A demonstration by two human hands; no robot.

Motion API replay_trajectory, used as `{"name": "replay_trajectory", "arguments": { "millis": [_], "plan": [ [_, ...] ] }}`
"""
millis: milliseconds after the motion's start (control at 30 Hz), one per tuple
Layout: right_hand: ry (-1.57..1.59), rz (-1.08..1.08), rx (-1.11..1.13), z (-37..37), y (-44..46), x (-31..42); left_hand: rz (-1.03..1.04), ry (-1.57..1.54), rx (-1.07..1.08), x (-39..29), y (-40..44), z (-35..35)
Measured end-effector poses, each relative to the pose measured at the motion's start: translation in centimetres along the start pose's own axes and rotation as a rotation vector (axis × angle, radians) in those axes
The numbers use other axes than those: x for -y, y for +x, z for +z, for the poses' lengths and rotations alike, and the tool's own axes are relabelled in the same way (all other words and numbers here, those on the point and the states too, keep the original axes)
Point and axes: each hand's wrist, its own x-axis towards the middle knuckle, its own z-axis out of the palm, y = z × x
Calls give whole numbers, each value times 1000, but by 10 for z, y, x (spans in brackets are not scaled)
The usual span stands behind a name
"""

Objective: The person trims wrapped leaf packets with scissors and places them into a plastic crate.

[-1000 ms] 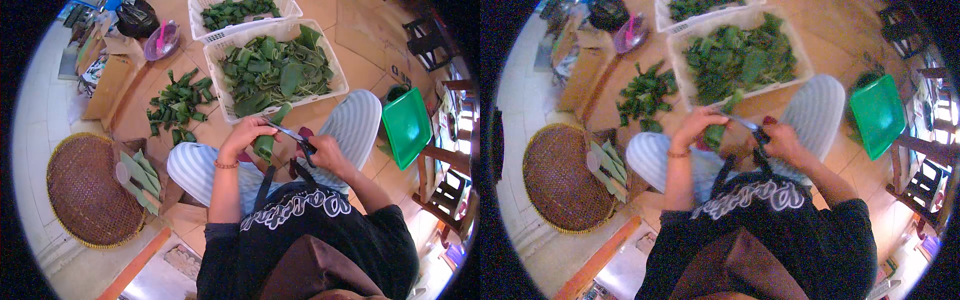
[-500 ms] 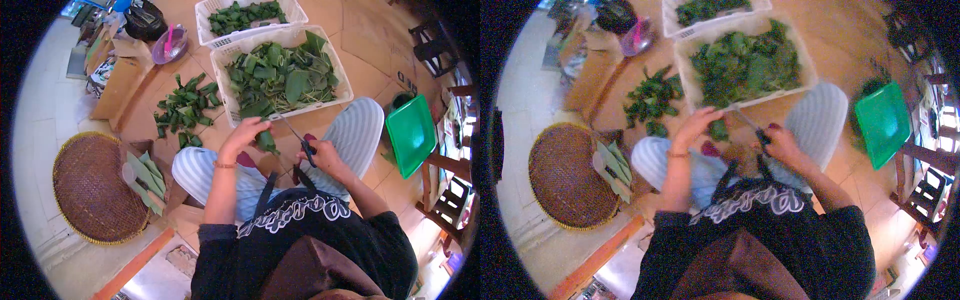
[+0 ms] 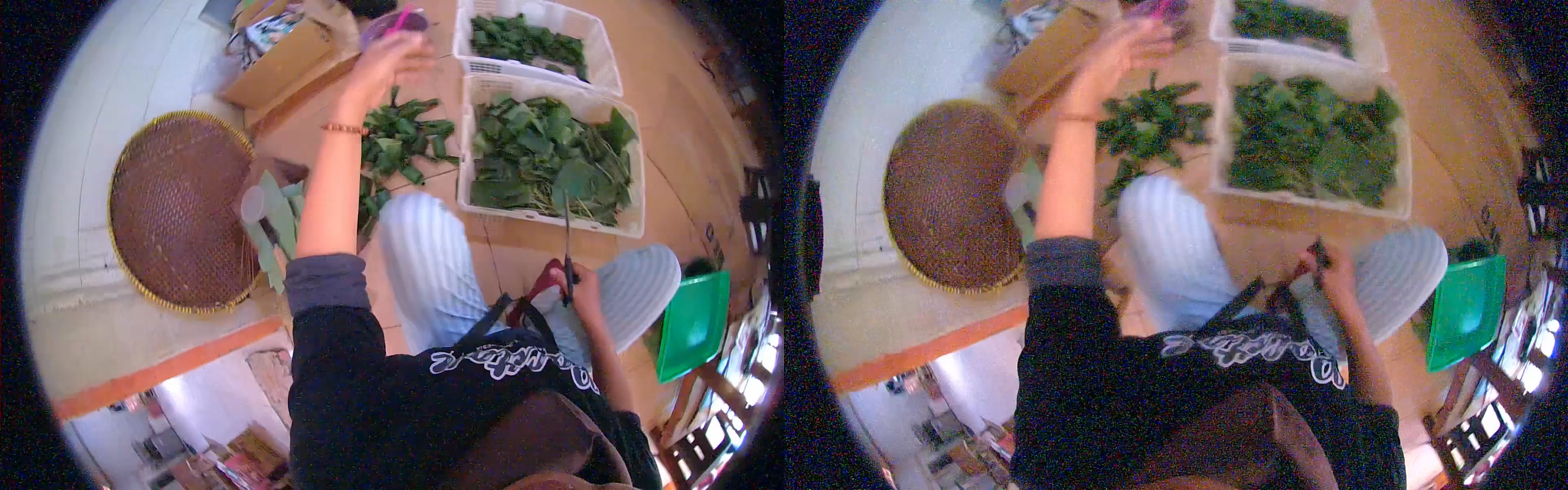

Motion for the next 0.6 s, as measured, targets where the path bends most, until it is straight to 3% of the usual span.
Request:
{"name": "replay_trajectory", "arguments": {
  "millis": [167, 233, 300, 367, 400, 533, 600],
  "plan": [
    [81, 100, 42, 9, 17, -16, -332, 263, -308, 166, -55, -98],
    [41, 79, 41, 11, 27, -26, -374, 726, -297, 260, -79, -133],
    [26, 106, 57, 12, 36, -42, -453, 1213, -280, 296, -106, -124],
    [-4, 139, 77, 12, 38, -44, -592, 1096, -456, 349, -127, -116],
    [-27, 157, 91, 13, 38, -41, -656, 1035, -542, 364, -133, -111],
    [-187, 109, 140, 19, 33, -26, -665, 1157, -519, 357, -140, -83],
    [-123, 192, 195, 23, 26, 7, -538, 1316, -501, 342, -145, -68]
  ]
}}
